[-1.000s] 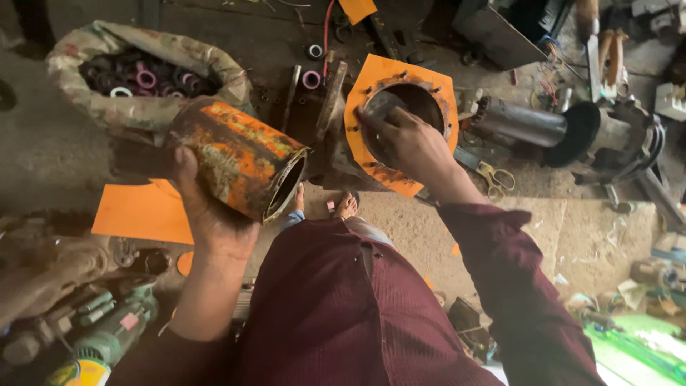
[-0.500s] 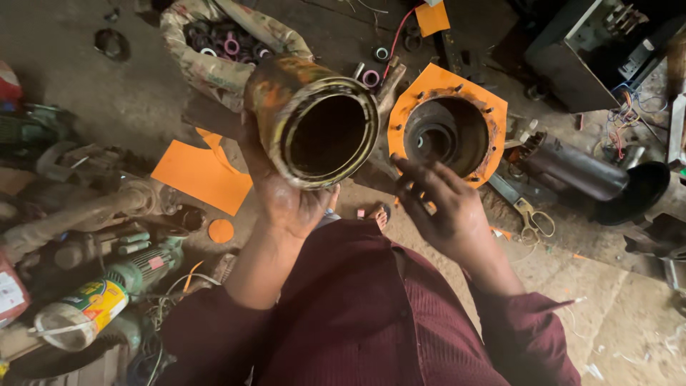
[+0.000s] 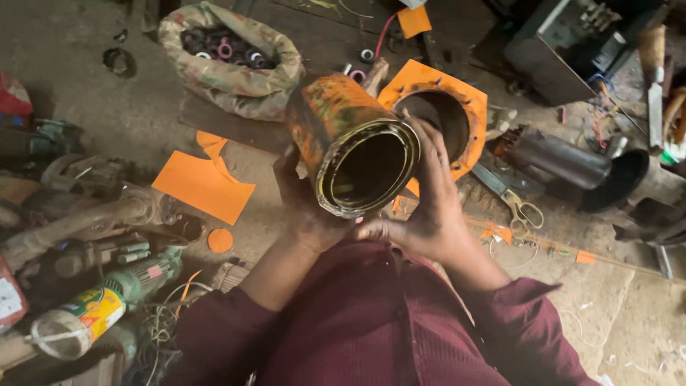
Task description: The person traces a circle onto orange gasket paper using a pen around a round metal flange on the workbench, cuts out the traced circle with scissors, and fits the cut gasket over the studs of the pump housing. They then handle a can, wipe parts with a cloth, and use a hammer on the pump assembly.
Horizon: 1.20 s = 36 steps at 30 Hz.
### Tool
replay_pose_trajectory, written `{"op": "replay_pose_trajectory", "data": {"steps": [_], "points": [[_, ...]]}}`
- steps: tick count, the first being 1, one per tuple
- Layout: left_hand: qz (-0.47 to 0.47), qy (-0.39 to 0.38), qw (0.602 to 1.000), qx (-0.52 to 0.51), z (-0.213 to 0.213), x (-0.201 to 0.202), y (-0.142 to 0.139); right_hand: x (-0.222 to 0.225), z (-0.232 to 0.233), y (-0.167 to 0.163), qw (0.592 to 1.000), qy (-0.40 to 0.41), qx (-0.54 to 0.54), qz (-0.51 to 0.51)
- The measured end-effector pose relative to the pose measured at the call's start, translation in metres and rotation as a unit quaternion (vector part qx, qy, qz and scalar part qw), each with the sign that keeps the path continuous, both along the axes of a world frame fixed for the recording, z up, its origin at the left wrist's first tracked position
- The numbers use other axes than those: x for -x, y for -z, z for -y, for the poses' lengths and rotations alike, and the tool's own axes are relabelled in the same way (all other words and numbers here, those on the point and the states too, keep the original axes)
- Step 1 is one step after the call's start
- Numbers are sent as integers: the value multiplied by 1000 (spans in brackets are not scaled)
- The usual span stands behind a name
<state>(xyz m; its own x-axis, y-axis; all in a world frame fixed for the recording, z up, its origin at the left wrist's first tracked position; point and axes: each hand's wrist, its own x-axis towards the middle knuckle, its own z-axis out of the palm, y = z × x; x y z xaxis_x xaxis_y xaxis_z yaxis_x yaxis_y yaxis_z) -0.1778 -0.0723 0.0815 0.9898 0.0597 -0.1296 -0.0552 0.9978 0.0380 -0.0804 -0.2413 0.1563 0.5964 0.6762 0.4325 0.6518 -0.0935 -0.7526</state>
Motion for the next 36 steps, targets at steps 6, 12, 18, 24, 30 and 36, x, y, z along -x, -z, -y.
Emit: {"op": "replay_pose_trajectory", "data": {"steps": [6, 12, 18, 24, 30, 36], "points": [[-47, 27, 994, -98, -14, 1, -4, -26, 10, 3, 996, -58, 65, 29], [-43, 4, 999, -28, -12, -21, -17, -2, 3, -8, 994, -8, 50, 93], [-6, -44, 993, -111, -22, -31, -7, 24, -4, -34, 978, -39, 123, 163], [30, -118, 917, -380, -35, -22, 3, 19, -55, -14, 940, -1, 292, 179], [-68, 8, 946, -318, -56, -24, 0, 16, -79, 18, 962, 71, 223, 140], [-91, 39, 953, -288, -66, -31, 1, 11, -88, 44, 916, 2, 375, 140]]}}
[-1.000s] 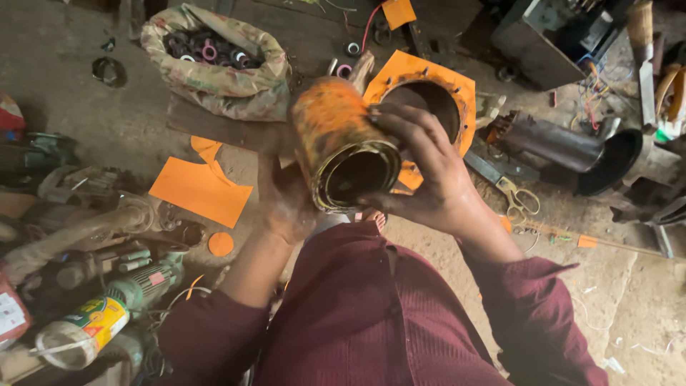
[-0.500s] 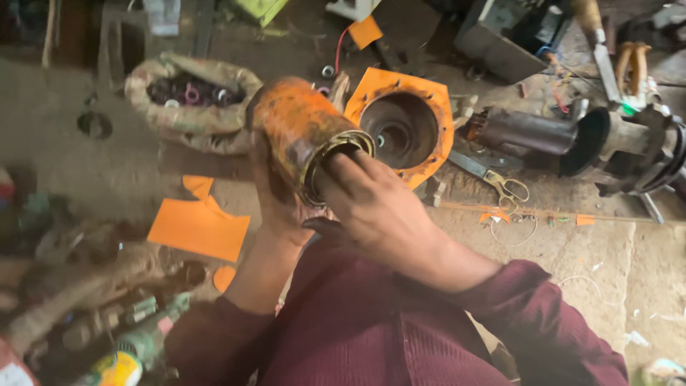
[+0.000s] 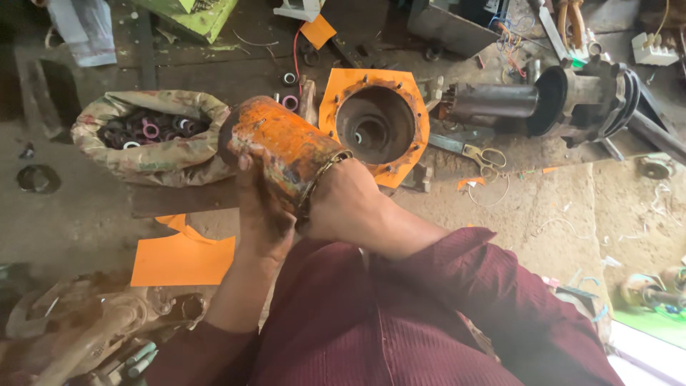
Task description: The person traces a circle onto orange gasket paper using a pen around a round metal flange on the workbench, cuts out the traced circle with scissors, and fits the cut gasket over the studs of the pump housing. They then handle a can, wipe parts with a cloth, and use a hammer on the pump assembly.
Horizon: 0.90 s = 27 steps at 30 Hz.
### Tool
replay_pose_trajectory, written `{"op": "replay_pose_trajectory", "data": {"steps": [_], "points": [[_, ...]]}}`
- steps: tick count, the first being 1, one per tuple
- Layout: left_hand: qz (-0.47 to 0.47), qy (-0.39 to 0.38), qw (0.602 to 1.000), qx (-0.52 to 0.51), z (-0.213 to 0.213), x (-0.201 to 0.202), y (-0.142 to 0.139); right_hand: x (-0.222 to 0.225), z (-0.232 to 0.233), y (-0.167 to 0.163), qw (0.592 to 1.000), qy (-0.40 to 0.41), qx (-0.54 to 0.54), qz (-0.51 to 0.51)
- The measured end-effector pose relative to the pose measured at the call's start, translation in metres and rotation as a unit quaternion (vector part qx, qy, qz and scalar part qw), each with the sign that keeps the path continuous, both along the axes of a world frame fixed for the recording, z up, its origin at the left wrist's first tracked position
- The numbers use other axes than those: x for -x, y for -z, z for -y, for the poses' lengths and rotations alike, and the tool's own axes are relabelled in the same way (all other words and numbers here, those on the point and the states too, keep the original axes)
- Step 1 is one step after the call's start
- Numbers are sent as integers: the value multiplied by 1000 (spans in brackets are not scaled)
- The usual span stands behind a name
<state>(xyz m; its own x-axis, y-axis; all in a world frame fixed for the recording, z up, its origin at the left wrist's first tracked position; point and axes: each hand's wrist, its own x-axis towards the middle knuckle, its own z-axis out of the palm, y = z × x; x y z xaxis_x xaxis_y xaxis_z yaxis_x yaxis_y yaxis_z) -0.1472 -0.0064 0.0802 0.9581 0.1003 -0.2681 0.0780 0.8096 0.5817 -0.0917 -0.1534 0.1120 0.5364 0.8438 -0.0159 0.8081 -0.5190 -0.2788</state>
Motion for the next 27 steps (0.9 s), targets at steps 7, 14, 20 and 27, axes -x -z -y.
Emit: {"op": "replay_pose_trajectory", "data": {"steps": [7, 14, 20, 27], "points": [[-31, 13, 999, 21, -15, -4, 11, -2, -11, -9, 982, 121, -59, -135], [105, 7, 931, -350, -34, 1, 19, 17, -25, -34, 955, 179, -208, -113], [48, 48, 992, -103, -32, 5, 8, 21, -29, -50, 955, 173, -227, -86], [55, 49, 959, -273, -34, 7, 19, 21, -28, -50, 949, 163, -262, -63]]}}
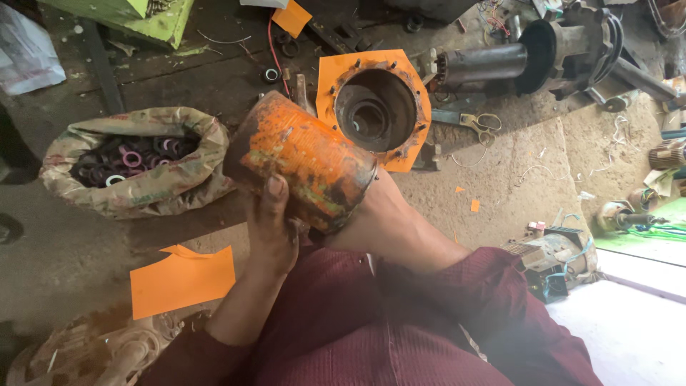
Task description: The person traces a circle onto orange gasket paper using a pen around a round metal flange on the workbench, cuts out the traced circle with scissors, and fits the cut gasket over the studs of the pump housing. They then handle a can, wipe parts with a cloth, and use a hammer on the pump assembly.
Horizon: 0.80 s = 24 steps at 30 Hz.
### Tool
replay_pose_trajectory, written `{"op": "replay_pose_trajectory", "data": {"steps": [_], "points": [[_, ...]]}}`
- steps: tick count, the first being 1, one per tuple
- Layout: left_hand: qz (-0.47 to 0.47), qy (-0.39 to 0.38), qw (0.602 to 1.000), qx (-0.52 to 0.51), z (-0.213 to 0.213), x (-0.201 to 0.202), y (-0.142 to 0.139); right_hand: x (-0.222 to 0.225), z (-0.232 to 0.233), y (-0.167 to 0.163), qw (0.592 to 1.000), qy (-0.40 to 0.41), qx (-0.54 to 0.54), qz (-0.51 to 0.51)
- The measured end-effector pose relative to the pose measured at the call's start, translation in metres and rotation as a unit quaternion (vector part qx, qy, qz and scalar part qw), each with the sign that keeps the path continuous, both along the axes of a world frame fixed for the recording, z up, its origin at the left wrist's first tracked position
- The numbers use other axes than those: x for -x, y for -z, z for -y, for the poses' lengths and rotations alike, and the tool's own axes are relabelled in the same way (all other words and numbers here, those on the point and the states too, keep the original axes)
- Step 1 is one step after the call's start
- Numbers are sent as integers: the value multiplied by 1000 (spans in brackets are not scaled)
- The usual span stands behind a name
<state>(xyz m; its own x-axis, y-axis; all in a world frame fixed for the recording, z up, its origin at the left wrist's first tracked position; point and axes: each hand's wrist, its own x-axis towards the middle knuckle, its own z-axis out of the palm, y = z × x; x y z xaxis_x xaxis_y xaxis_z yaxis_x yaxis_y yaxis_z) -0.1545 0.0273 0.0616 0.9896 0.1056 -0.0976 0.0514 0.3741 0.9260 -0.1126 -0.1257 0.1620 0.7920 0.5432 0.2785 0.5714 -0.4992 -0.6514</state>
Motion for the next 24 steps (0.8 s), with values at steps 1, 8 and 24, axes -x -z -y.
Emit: {"op": "replay_pose_trajectory", "data": {"steps": [1, 8, 24], "points": [[74, -15, 986, -149, -2, -4, 3, -2, -2, 4, 1000, 3, 11, 13], [-134, 6, 947, 291, -13, -19, 24, 7, 11, 27, 994, 4, 89, -60], [-136, -114, 907, 381, -72, -3, 25, -90, 61, 123, 978, 129, 163, 29]]}}
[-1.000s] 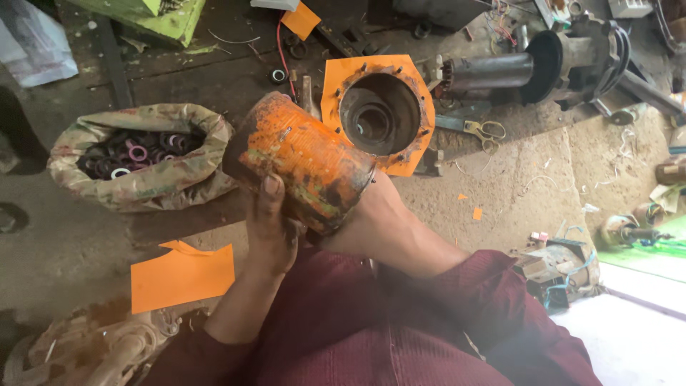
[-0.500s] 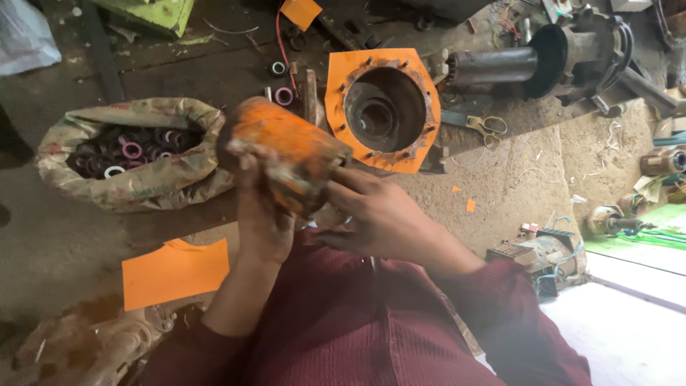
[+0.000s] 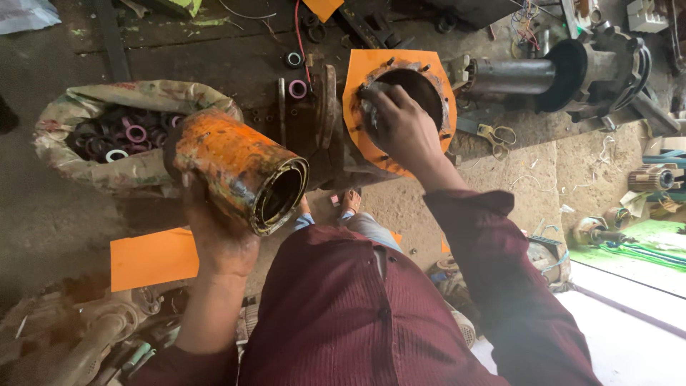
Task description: The person traces a circle onto orange gasket paper using a pen around a round metal flange on the workbench, cuts out the traced circle with scissors, and fits the cut gasket over the studs of the pump housing. They then handle a can, wipe parts with a cloth, and use a hammer on the pump assembly.
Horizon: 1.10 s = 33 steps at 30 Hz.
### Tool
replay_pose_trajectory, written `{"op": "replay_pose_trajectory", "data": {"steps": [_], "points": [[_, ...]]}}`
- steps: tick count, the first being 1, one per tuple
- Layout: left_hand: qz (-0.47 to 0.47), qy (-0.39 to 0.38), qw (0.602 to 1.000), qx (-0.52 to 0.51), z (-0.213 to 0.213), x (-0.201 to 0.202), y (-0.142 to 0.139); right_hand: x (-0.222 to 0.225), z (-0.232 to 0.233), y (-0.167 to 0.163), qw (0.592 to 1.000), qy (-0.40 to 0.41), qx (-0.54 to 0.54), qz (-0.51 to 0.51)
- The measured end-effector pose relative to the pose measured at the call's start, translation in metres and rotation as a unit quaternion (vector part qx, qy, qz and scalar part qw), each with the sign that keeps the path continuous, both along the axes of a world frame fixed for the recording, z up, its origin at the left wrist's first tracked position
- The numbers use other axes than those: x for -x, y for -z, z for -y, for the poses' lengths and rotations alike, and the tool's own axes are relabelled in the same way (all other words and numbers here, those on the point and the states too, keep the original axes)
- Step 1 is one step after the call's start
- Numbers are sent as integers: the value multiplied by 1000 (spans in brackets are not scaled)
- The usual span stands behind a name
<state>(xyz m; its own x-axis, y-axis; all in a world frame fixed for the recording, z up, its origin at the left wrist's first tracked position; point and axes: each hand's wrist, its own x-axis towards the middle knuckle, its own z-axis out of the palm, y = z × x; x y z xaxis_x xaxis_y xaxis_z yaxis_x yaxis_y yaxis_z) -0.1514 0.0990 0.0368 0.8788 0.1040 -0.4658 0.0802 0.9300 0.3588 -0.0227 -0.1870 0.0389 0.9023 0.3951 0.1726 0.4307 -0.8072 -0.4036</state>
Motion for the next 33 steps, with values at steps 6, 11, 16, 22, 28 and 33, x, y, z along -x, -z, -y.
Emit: {"op": "replay_pose_trajectory", "data": {"steps": [6, 11, 16, 22, 28, 33], "points": [[8, -11, 999, 40, -4, 10, 8, 16, 8, -22, 996, -36, 77, -14], [-10, -1, 1000, -23, -2, 7, 10, -1, 11, -20, 991, -68, 115, 22], [-4, 10, 1000, -27, -3, 7, 12, 6, 21, -19, 981, -110, 153, 42], [-33, 4, 997, 63, 5, 1, 26, -4, 10, -2, 997, -70, 42, -14], [11, 30, 999, 35, 9, 8, 22, -5, 13, 4, 982, -98, 162, 16], [7, 30, 1000, 2, 8, 10, 17, -6, 19, -13, 990, -26, 118, -78]]}}
